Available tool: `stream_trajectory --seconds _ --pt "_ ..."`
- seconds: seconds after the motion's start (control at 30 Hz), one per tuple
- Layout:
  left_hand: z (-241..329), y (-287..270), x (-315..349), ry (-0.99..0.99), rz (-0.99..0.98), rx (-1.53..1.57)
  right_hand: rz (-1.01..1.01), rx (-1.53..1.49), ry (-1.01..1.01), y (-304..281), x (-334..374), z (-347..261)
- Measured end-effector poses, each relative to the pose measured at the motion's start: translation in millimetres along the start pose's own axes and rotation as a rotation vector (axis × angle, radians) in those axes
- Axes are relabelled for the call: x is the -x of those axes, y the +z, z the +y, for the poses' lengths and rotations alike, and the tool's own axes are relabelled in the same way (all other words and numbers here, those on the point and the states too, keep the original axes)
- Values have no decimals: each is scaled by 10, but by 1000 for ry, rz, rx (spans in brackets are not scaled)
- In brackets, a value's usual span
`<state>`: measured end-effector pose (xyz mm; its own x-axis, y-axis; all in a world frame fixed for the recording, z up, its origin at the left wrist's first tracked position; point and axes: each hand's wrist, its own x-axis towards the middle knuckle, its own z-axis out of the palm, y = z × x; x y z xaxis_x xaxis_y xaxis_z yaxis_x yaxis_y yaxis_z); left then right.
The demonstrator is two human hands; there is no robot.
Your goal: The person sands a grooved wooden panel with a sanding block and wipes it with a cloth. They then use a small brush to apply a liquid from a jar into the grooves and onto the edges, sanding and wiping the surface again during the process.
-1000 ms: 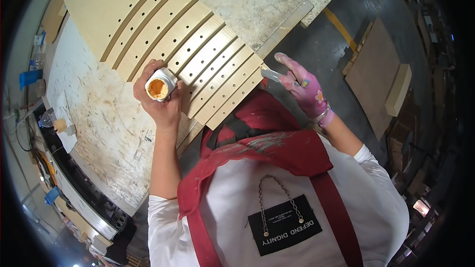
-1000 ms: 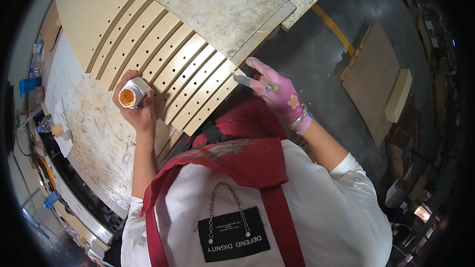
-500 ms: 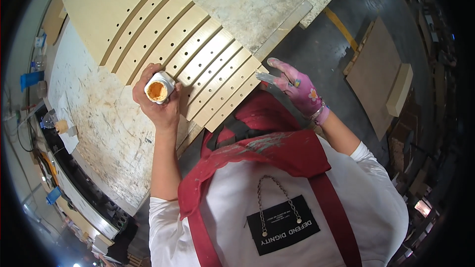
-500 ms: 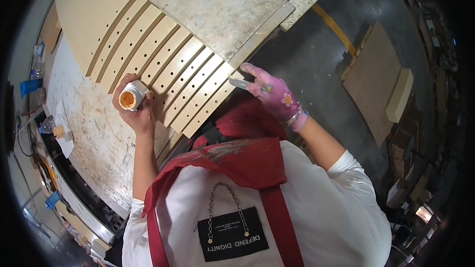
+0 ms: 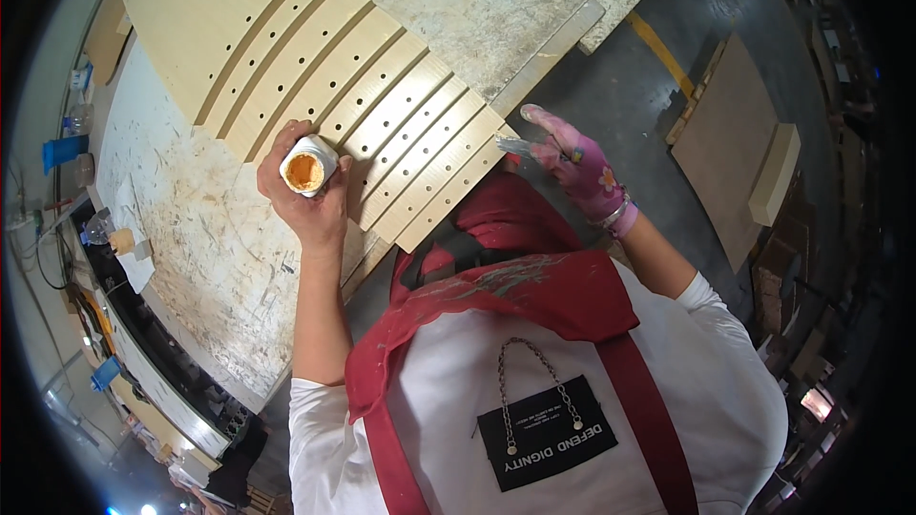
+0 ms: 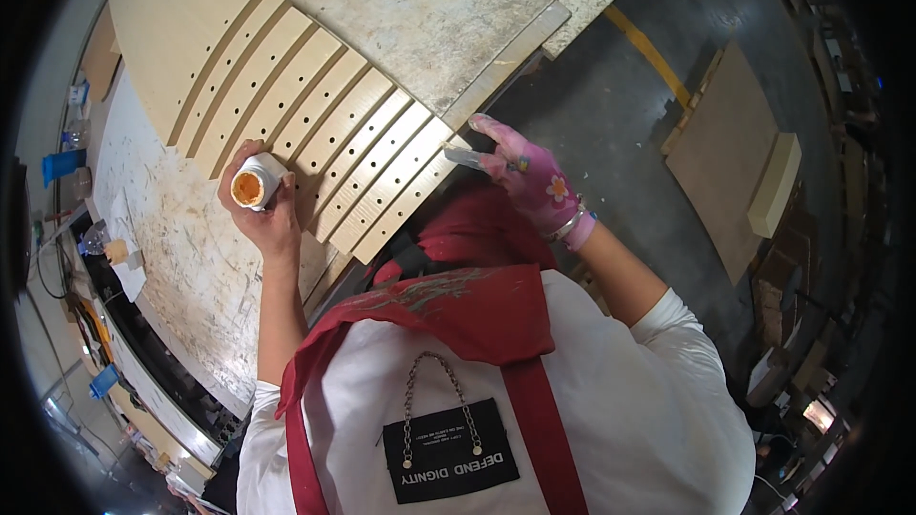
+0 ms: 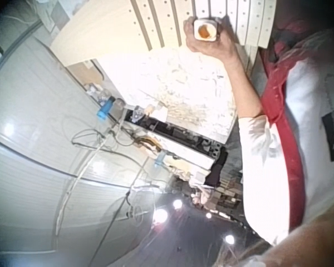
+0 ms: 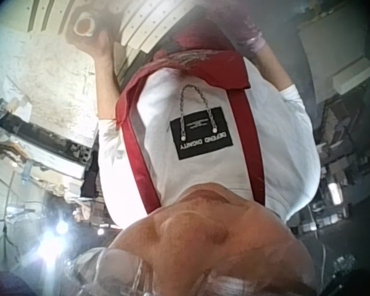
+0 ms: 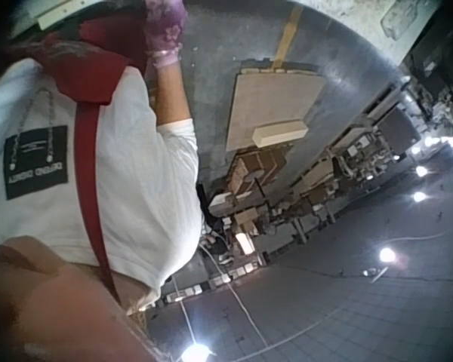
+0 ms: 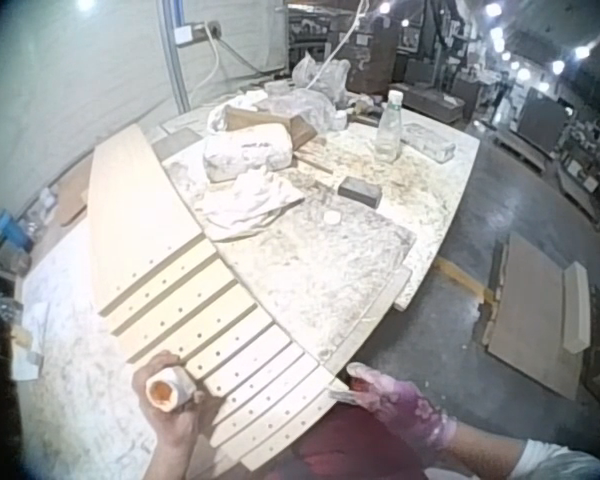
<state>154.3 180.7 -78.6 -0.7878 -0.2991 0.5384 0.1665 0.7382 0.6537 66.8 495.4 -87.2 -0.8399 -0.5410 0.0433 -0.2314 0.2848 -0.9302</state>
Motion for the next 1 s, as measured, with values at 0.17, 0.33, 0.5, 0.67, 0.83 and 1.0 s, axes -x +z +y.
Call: stream_trajectory --seconds 0.17,0.33,0.5,0.67,0.83,1.0 --pt "27 13 -8 -21 -7 -12 -2 36 67 -20 7 -197" --pt "16 6 -15 18 5 34 73 -49 108 -97 5 -148" --pt "24 10 -8 -27 7 24 2 -112 212 -236 -24 23" --pt "7 82 -20 -34 137 118 -71 -186 170 -207 -112 140" --pt "26 10 -6 -33 9 13 -120 -256 249 -283 -129 59" --pt "33 87 -16 -66 146 137 -139 -275 209 -280 -149 8"
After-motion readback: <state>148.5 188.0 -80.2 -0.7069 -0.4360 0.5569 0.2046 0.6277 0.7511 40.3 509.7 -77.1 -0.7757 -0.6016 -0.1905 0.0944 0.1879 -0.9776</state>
